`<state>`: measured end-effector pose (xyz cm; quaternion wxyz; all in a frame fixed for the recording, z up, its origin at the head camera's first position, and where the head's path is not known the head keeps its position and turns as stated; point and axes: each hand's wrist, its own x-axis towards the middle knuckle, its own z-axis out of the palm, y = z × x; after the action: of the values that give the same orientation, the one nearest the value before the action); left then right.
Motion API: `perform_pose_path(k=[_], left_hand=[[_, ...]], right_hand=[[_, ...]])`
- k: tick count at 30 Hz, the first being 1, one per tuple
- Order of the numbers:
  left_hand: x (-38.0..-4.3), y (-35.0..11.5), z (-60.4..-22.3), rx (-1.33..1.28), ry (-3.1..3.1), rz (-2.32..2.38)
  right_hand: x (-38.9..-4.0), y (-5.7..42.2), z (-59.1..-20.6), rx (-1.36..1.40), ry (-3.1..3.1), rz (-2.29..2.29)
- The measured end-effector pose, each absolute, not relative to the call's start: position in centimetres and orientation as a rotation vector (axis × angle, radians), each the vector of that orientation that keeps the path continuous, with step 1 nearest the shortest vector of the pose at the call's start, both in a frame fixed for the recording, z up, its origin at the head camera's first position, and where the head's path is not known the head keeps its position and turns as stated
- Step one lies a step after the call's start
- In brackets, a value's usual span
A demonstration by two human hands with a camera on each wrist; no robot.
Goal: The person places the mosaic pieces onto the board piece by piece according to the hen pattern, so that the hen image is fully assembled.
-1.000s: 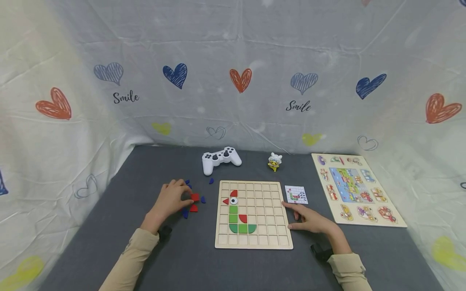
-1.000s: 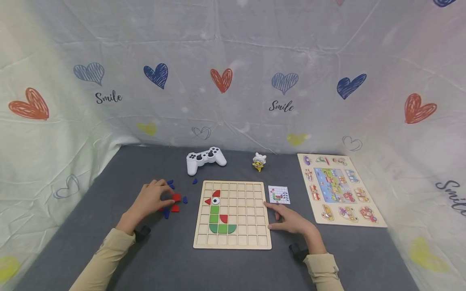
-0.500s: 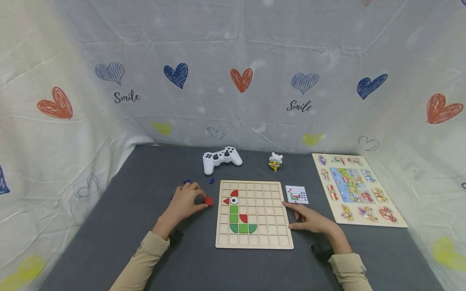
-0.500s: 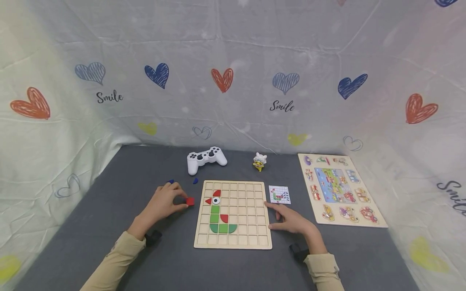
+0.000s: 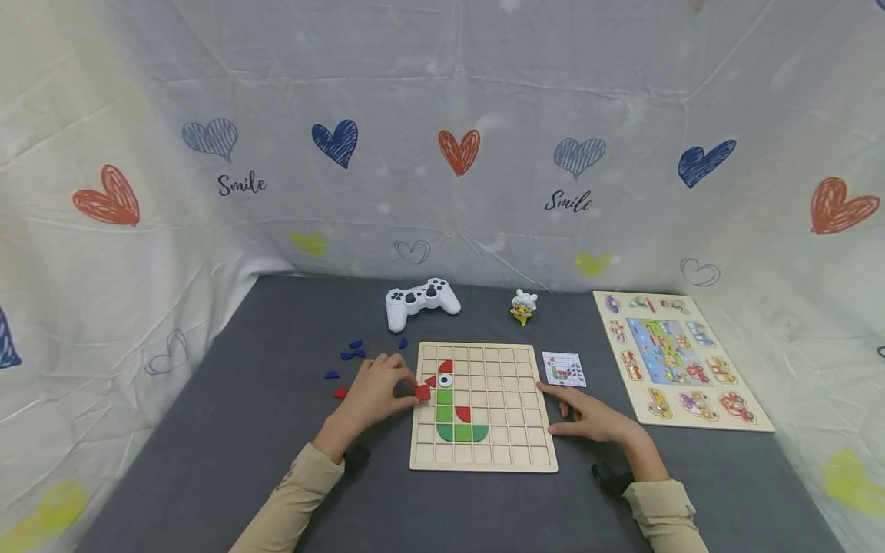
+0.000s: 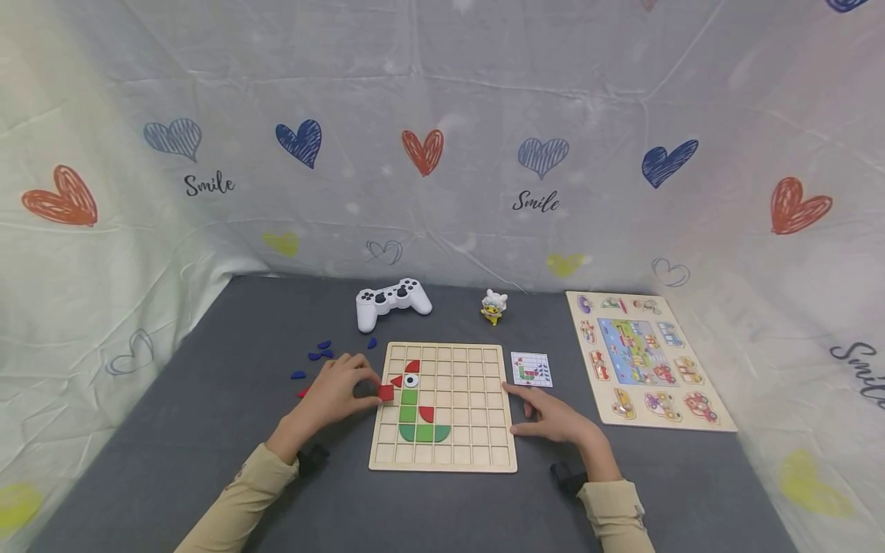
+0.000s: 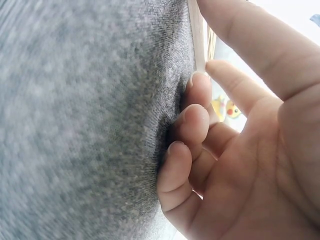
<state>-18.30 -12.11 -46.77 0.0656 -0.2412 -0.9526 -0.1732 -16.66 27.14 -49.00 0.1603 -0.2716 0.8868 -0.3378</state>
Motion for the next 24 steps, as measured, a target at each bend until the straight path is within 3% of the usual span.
perform_pose_path(k=[24], left_hand=[[-17.6, -7.5, -47.6, -0.915, -2.882, -0.550]], right_hand=[[-16.5, 27.1, -48.8, -0.778, 2.539, -0.963]])
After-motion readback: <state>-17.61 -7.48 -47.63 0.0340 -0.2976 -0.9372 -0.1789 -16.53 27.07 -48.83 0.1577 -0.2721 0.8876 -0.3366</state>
